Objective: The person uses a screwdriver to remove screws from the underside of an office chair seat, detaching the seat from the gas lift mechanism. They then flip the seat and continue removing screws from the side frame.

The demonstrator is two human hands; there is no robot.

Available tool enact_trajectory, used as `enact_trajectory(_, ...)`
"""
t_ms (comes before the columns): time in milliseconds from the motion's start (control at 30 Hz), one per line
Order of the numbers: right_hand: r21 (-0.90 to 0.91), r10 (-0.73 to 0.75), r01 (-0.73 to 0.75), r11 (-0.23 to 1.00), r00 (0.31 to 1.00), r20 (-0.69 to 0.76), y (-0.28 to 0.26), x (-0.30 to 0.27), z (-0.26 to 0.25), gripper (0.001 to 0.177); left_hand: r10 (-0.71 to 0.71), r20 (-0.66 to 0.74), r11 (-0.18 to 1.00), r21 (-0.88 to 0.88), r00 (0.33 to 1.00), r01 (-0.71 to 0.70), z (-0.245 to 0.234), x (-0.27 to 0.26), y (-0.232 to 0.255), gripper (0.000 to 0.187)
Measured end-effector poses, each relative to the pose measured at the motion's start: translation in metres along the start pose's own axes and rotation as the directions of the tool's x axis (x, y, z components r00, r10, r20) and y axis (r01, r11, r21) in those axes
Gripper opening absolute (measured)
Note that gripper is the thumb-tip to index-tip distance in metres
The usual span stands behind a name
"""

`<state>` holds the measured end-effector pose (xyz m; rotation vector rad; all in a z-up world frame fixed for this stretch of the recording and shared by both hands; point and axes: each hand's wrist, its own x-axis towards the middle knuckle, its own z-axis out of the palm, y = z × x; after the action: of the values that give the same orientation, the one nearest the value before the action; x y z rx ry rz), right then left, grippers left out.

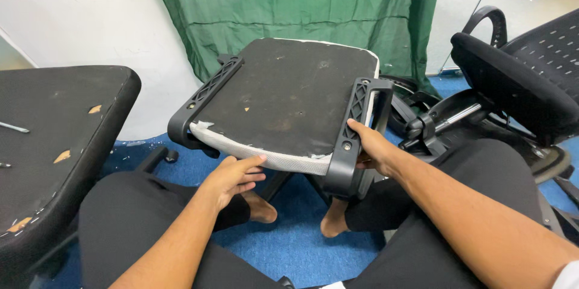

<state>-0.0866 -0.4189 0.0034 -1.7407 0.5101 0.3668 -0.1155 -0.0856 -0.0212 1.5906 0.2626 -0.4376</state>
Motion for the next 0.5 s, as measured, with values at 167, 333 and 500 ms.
enact_trajectory(167, -0.059, 0.065, -0.064, 0.996, 0.998, 0.005, 0.0, -0.005, -0.007, 0.062, -0.037, 0.013, 0.999, 0.018, 0.999, 0.037, 0.003, -0.008, 0.0, 0.066)
enact_trajectory(333, -0.148, 0.038, -0.024, 0.989, 0.995, 0.093, 0.001, 0.0, -0.01, 0.074, -0.103, 0.009, 0.993, -0.056, 0.995, 0.103, -0.004, 0.008, 0.0, 0.062)
enact_trajectory(500, -0.483, 0.078, 0.008, 0.876, 0.984, 0.159, -0.005, 0.011, -0.028, 0.09, -0.007, -0.38, 0.999, -0.032, 0.925, -0.006, -0.036, 0.031, 0.024, 0.071)
